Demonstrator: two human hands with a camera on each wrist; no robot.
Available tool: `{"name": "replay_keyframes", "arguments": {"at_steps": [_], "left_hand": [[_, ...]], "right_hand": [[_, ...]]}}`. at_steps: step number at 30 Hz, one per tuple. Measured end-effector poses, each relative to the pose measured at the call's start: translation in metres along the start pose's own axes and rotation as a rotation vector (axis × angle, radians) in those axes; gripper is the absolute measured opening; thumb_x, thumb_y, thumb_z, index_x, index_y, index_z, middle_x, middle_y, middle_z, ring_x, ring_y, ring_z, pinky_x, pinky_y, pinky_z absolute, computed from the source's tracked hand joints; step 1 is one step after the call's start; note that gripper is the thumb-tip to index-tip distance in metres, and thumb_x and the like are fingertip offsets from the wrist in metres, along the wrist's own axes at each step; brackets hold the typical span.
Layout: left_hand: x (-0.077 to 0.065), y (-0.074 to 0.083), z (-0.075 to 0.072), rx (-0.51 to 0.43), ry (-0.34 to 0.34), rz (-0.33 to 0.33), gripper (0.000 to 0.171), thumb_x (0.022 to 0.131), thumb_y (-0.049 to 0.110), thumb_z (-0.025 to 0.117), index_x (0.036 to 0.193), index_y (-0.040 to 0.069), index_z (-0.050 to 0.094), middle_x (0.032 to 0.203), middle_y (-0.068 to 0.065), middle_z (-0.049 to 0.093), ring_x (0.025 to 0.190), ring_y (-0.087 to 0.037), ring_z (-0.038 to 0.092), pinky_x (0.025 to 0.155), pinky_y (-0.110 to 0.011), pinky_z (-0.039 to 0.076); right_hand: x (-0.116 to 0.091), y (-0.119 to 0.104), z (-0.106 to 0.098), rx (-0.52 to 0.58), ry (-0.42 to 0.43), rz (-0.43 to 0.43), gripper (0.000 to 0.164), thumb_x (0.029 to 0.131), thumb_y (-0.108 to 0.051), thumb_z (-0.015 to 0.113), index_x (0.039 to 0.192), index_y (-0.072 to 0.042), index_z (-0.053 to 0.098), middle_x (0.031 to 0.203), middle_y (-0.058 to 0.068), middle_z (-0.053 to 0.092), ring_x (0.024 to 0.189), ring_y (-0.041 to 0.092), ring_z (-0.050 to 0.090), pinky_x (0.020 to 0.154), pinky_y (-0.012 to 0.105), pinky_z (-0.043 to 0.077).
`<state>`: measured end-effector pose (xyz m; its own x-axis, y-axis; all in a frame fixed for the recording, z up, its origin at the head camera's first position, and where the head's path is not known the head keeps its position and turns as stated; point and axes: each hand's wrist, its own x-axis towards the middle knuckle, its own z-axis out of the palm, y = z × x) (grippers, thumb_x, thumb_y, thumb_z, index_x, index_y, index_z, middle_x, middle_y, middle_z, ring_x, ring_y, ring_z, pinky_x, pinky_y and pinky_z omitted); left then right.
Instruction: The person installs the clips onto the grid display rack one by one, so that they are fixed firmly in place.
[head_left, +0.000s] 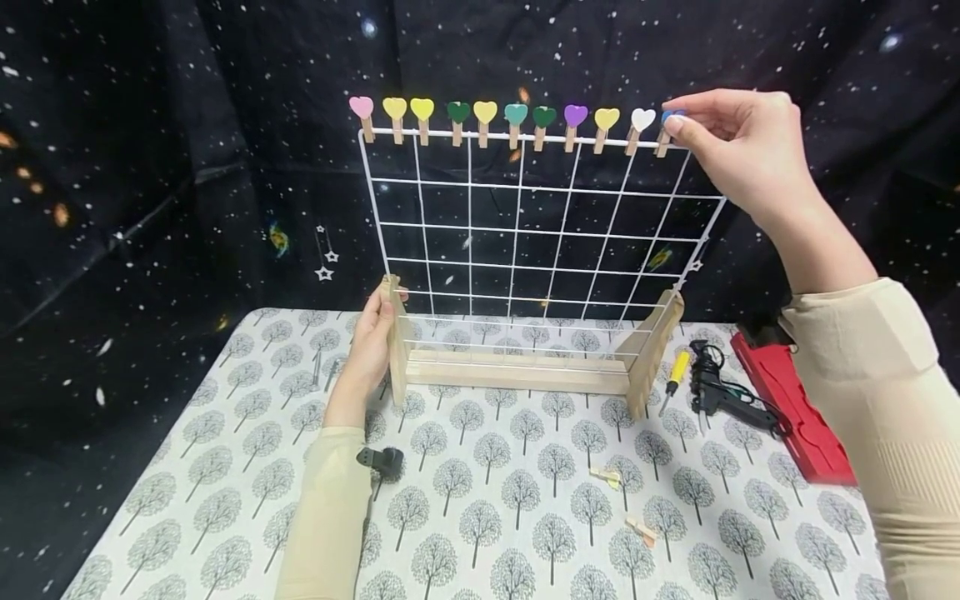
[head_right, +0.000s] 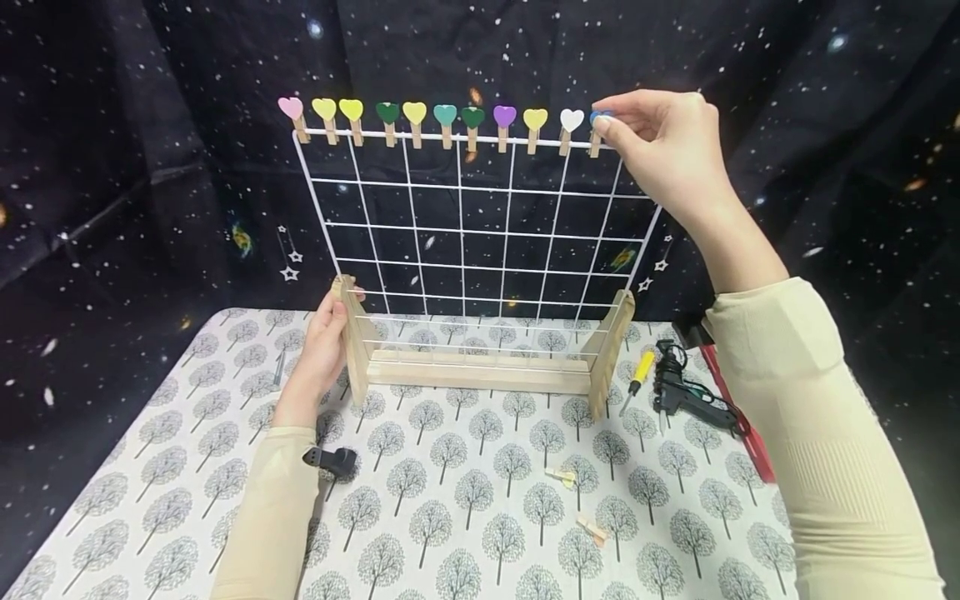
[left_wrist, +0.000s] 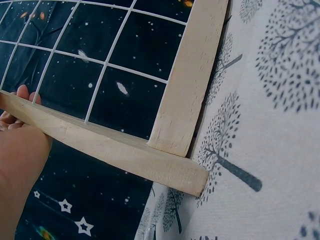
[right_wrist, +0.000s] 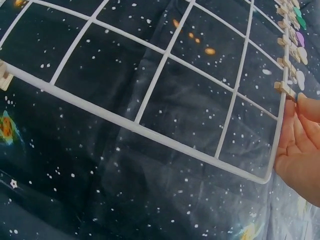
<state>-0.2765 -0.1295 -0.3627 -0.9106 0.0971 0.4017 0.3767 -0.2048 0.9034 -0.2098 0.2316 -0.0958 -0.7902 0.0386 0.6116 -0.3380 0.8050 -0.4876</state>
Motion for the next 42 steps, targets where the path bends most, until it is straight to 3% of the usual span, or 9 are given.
{"name": "replay_keyframes", "arguments": {"at_steps": [7, 11, 14, 17, 24, 31, 35, 38, 42], "left_hand": [[-0.002, 0.001, 0.001, -0.023, -0.006, 0.000, 0.051, 0.089, 0.038, 0.033, 0.134, 0.015, 0.029, 0.126, -0.013, 0.037, 0.121, -0.020, 0.030, 0.104, -0.041, 0.019], [-0.002, 0.001, 0.002, -0.027, -0.015, 0.002, 0.051, 0.089, 0.037, 0.032, 0.135, 0.015, 0.028, 0.126, -0.015, 0.036, 0.122, -0.020, 0.030, 0.105, -0.039, 0.018], [-0.002, 0.001, 0.003, -0.028, -0.020, 0.002, 0.052, 0.088, 0.037, 0.033, 0.135, 0.016, 0.028, 0.127, -0.016, 0.036, 0.123, -0.020, 0.030, 0.105, -0.038, 0.019], [0.000, 0.000, 0.004, -0.025, -0.023, 0.009, 0.053, 0.088, 0.038, 0.033, 0.135, 0.015, 0.029, 0.127, -0.016, 0.036, 0.122, -0.019, 0.030, 0.105, -0.039, 0.019], [0.003, 0.001, 0.004, -0.023, -0.016, 0.024, 0.053, 0.087, 0.040, 0.035, 0.134, 0.015, 0.030, 0.125, -0.013, 0.037, 0.121, -0.018, 0.031, 0.104, -0.039, 0.020], [0.003, 0.001, 0.002, -0.037, -0.001, 0.015, 0.056, 0.084, 0.042, 0.037, 0.132, 0.015, 0.033, 0.122, -0.010, 0.040, 0.121, -0.023, 0.031, 0.103, -0.040, 0.021], [0.002, 0.001, 0.001, -0.024, -0.001, 0.001, 0.055, 0.084, 0.043, 0.036, 0.133, 0.017, 0.033, 0.121, -0.006, 0.041, 0.120, -0.021, 0.031, 0.103, -0.041, 0.021], [0.001, 0.001, 0.001, -0.027, -0.001, 0.004, 0.055, 0.084, 0.043, 0.036, 0.132, 0.016, 0.033, 0.124, -0.012, 0.038, 0.120, -0.020, 0.032, 0.103, -0.043, 0.020], [0.002, 0.000, 0.002, -0.039, 0.002, 0.001, 0.055, 0.085, 0.042, 0.036, 0.132, 0.013, 0.033, 0.124, -0.013, 0.037, 0.119, -0.022, 0.032, 0.103, -0.045, 0.021]], "right_hand": [[-0.009, 0.003, 0.001, 0.056, 0.110, -0.068, 0.031, 0.081, -0.033, 0.058, 0.111, -0.024, 0.060, 0.099, -0.006, 0.064, 0.074, -0.002, 0.052, 0.062, 0.014, 0.037], [-0.023, 0.010, 0.003, 0.133, 0.209, -0.148, 0.027, 0.079, -0.026, 0.063, 0.106, -0.019, 0.064, 0.094, -0.007, 0.065, 0.076, -0.001, 0.053, 0.068, 0.011, 0.038], [-0.040, 0.021, 0.009, 0.153, 0.216, -0.249, 0.023, 0.078, -0.019, 0.064, 0.101, -0.015, 0.066, 0.090, -0.004, 0.065, 0.071, 0.000, 0.054, 0.064, 0.013, 0.039], [-0.064, 0.036, 0.020, 0.163, 0.134, -0.329, 0.021, 0.077, -0.012, 0.066, 0.098, -0.012, 0.067, 0.088, 0.000, 0.065, 0.071, 0.002, 0.054, 0.064, 0.013, 0.040], [-0.147, 0.079, 0.057, 0.061, -0.178, -0.238, 0.021, 0.077, -0.016, 0.065, 0.099, -0.016, 0.065, 0.089, -0.006, 0.065, 0.064, 0.002, 0.051, 0.047, 0.016, 0.041], [-0.228, 0.121, 0.088, 0.048, -0.398, -0.246, 0.023, 0.074, -0.011, 0.067, 0.096, -0.011, 0.065, 0.087, -0.003, 0.065, 0.066, -0.001, 0.052, 0.054, 0.016, 0.045], [-0.266, 0.134, 0.093, 0.060, -0.509, -0.246, 0.037, 0.072, -0.017, 0.069, 0.108, -0.013, 0.059, 0.091, -0.006, 0.063, 0.070, -0.001, 0.052, 0.059, 0.019, 0.047], [-0.288, 0.139, 0.093, -0.010, -0.582, -0.277, 0.051, 0.071, -0.027, 0.070, 0.118, -0.016, 0.052, 0.099, -0.009, 0.059, 0.079, 0.002, 0.054, 0.067, 0.025, 0.049], [-0.308, 0.142, 0.091, -0.183, -0.627, -0.367, 0.055, 0.071, -0.037, 0.068, 0.120, -0.022, 0.049, 0.105, -0.014, 0.052, 0.091, 0.005, 0.053, 0.075, 0.031, 0.048]]}}
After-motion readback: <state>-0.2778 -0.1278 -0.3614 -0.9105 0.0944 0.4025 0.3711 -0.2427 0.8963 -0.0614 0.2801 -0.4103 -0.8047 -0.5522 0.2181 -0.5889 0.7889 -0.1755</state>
